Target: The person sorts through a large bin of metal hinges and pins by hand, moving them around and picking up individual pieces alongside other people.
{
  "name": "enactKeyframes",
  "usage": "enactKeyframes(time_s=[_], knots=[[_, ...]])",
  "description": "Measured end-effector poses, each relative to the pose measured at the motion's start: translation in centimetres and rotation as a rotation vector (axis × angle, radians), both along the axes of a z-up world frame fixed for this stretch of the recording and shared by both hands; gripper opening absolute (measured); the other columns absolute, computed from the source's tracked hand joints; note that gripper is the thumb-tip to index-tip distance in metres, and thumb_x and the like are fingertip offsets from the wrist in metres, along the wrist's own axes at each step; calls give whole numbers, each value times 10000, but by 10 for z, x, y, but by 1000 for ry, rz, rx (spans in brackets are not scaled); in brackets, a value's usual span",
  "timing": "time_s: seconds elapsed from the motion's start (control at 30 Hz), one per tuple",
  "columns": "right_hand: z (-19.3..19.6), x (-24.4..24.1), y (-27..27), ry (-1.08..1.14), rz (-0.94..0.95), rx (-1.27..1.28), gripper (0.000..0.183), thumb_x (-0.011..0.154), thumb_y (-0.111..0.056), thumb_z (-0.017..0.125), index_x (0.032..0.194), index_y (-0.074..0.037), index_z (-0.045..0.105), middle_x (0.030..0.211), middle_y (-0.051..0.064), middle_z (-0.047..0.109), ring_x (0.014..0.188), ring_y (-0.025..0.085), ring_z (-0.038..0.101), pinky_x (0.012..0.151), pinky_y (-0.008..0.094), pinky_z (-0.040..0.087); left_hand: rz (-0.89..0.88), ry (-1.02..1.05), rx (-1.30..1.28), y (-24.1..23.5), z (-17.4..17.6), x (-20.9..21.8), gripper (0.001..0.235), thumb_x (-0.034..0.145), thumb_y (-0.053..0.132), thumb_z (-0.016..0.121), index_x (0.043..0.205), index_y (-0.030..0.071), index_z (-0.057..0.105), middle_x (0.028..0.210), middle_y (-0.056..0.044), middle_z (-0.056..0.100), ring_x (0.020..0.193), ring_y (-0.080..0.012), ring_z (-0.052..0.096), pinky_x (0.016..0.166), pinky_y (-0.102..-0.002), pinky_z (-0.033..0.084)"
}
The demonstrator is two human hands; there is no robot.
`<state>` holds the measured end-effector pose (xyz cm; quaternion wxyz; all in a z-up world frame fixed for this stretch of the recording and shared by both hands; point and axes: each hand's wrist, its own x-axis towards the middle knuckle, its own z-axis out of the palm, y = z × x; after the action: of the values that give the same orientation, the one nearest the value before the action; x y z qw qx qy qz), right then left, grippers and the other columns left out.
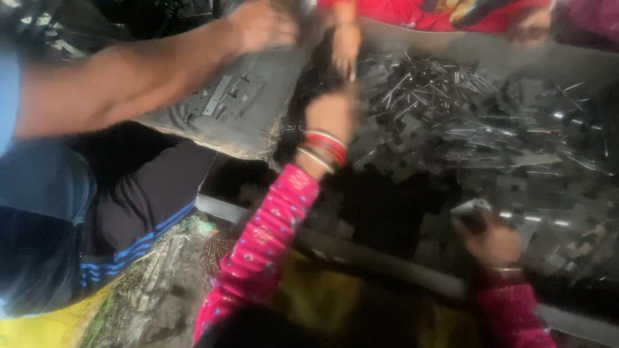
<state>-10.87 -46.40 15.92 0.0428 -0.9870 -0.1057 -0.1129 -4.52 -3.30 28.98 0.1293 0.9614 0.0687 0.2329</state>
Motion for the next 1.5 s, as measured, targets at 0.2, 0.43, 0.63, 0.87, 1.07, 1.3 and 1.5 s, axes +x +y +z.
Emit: enactKeyframes(time_s=[0.2,0.43,0.63,0.87,1.07,1.3,1.5], knots=[[-18,-4,-21,236,130,1084,353,899,-234,793,1158,-3,733,1135,164,742,1047,278,701,951,385,554,-833,172,-314,-111,-72,-23,224,883,203,653,1098,177,710,977,-119,763,909,-354,727,800,-486,563],[-62,19,-50,279,344,1308,473,943,-288,695,1337,-27,674,1239,97,733,1132,233,695,1025,360,537,-532,398,-3,-78,-23,-16,307,993,180,527,1260,228,670,1030,-156,739,919,-340,739,830,-479,577],[-18,4,-13,302,80,1021,559,921,-317,740,1358,21,657,1265,184,719,1144,287,662,1027,382,495,201,71,219,101,26,2,217,939,167,587,844,217,775,819,-95,761,754,-304,754,602,-453,599],[0,-4,11,255,-104,845,716,926,-351,763,1495,17,532,1491,234,551,1367,366,498,1128,464,351,660,6,126,266,-5,-52,371,930,192,591,1288,264,654,1285,-24,681,1158,-369,625,926,-576,472],[30,-14,36,299,-20,862,702,887,-357,755,1472,-18,567,1431,188,629,1321,333,574,1122,454,417,639,-335,393,221,17,-27,529,965,514,648,1375,185,591,1448,-70,567,1301,-377,512,1039,-659,321],[-16,1,0,286,33,1188,531,929,-276,711,1384,-10,641,1278,155,697,1162,254,637,1051,409,486,-214,43,418,1,-22,6,237,883,214,617,1073,125,726,1049,-112,729,1019,-323,658,833,-516,506],[-86,30,-33,193,8,776,494,1007,-295,630,1386,22,628,1339,204,669,1226,311,599,1068,417,438,-631,-26,191,-111,-192,24,262,900,199,561,1070,94,730,1107,-118,724,1105,-326,665,926,-484,508]])
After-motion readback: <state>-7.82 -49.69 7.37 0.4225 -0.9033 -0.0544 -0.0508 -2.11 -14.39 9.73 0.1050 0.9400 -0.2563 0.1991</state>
